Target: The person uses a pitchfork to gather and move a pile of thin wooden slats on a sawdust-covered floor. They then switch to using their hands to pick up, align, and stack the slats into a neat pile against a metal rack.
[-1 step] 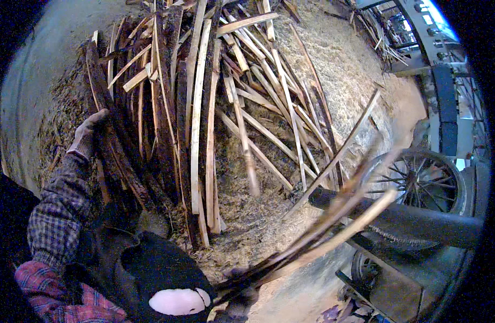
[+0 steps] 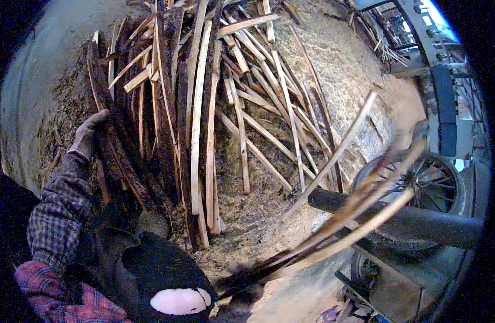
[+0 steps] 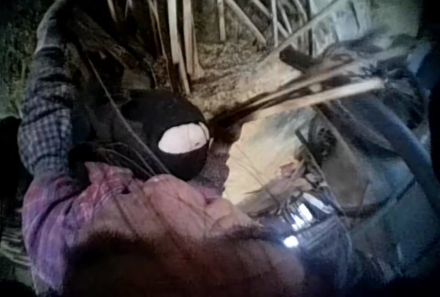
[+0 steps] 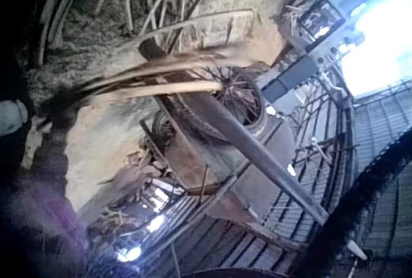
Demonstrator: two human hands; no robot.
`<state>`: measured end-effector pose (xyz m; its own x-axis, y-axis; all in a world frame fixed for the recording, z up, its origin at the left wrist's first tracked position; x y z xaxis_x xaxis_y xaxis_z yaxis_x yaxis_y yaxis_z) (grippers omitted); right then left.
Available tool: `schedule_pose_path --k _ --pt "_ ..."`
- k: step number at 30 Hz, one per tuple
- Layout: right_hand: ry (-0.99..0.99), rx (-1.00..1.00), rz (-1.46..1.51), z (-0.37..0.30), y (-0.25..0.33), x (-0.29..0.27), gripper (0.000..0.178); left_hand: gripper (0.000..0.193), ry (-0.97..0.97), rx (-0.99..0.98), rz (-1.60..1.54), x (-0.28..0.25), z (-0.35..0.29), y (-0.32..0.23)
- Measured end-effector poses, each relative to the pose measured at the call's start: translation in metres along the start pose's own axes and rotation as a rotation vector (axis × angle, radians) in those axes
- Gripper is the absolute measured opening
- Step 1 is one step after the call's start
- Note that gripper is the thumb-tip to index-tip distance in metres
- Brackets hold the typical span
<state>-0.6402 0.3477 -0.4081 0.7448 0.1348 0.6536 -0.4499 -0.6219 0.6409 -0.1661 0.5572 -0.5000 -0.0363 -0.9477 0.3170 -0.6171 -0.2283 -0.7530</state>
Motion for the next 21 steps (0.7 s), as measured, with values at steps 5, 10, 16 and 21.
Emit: schedule_pose_path --k 5,10,16,21 --pt "0.106 -0.138 -0.619 0.109 -0.002 0.151 0.066 0.033 -0.001 -0.014 -0.028 -0.018 -0.007 -0.008" --pt "0.341 -0.207 -1.177 0.163 -0.102 0.246 0.066 0.038 0.043 0.082 0.046 -0.005 -0.013 -0.017" --pt "0.379 -0.269 -2.171 0.162 -0.162 0.268 0.112 0.044 -0.005 -0.014 -0.021 0.006 -0.008 -0.002" --pt "0.344 -0.297 -1.447 0.186 -0.111 0.213 0.085 0.044 0.043 0.041 0.032 -0.011 0.006 -0.001"
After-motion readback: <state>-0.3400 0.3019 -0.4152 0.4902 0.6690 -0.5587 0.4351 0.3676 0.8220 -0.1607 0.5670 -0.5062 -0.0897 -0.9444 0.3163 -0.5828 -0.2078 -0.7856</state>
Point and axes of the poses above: each hand's wrist, its own z-axis towards the middle knuckle, its own x-axis out of the palm, y = z × x, the point moved 3 cm from there along z, towards the middle knuckle, and after that the axes turned 3 degrees about x, right-handed, at the moved point
